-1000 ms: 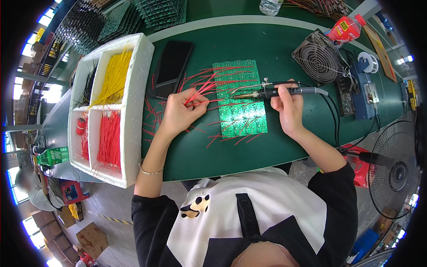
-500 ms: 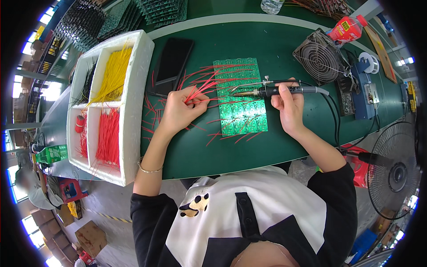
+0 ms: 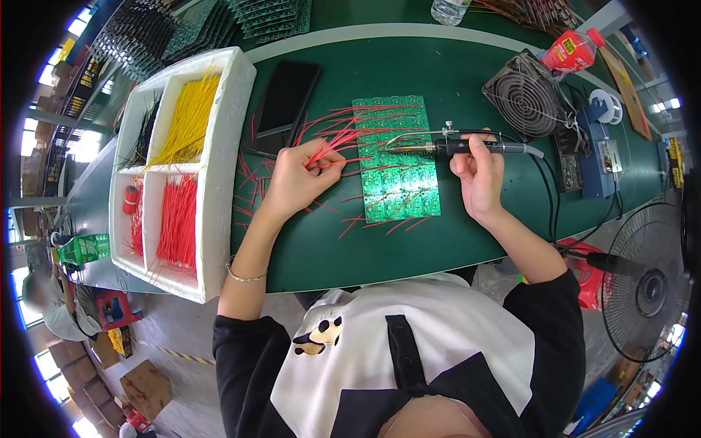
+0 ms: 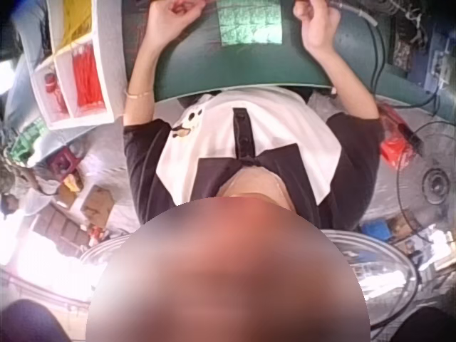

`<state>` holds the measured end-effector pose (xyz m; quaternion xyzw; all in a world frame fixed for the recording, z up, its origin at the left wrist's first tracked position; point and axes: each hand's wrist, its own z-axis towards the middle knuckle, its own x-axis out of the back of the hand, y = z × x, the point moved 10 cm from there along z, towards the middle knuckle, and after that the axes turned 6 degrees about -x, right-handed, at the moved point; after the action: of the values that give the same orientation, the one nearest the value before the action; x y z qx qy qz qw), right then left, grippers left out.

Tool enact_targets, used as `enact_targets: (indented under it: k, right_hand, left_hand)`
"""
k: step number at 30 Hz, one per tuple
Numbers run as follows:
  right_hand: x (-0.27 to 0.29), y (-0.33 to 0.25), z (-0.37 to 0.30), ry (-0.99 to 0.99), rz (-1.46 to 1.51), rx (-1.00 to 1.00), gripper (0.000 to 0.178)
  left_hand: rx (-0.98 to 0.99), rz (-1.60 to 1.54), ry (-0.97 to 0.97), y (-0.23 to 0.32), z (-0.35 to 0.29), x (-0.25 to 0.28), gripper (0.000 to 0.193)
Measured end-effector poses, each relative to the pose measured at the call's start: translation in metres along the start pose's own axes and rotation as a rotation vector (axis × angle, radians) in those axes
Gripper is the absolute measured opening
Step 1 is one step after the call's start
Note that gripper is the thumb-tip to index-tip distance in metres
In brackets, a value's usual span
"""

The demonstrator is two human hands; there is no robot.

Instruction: The person inserts red wires into a circuit board and solders them by hand with a soldering iron.

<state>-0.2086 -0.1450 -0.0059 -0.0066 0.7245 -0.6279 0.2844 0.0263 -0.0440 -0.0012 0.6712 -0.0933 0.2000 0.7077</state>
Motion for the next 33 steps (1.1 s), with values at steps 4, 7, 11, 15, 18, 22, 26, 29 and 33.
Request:
enact_targets:
  k: [4,7,11,15,18,22,26,29,33]
  right_hand:
    - [0.001,-0.002,-0.001,0.047,0.026,-0.002,0.015]
    - [0.004,-0.005,-0.004,0.05,0.026,-0.017,0.015]
    - [0.014,-0.009,-0.008,0.071,-0.043,-0.036,0.022]
    - [0.023,-0.008,-0.009,0.058,0.066,-0.044,0.014]
    - [0.024,-0.01,-0.009,0.039,0.051,-0.026,0.014]
    - [0.023,-0.011,-0.008,0.004,0.03,-0.045,0.022]
    - [0.02,-0.011,-0.006,-0.015,0.133,-0.048,0.015]
    - [0.022,-0.009,-0.006,-0.008,0.144,-0.058,0.015]
    - [0.02,-0.009,-0.007,-0.039,0.146,-0.073,0.016]
  left_hand:
    - [-0.03,-0.014,-0.004,0.006,0.0,0.001,0.004]
    - [-0.045,-0.041,0.014,0.012,0.001,0.001,0.009]
    - [0.045,-0.1,0.0,0.008,0.0,0.007,0.018]
    - [-0.18,0.045,0.075,0.034,0.003,0.022,0.021]
    - [-0.56,0.371,0.3,0.079,-0.007,0.048,0.022]
    - [-0.186,-0.084,0.213,0.057,-0.006,0.047,0.017]
    - [-0.043,-0.312,0.034,0.05,-0.004,0.013,0.013]
    - [-0.068,-0.373,0.005,0.042,-0.001,0.005,0.011]
    - [-0.13,-0.39,-0.011,0.046,0.005,0.007,0.011]
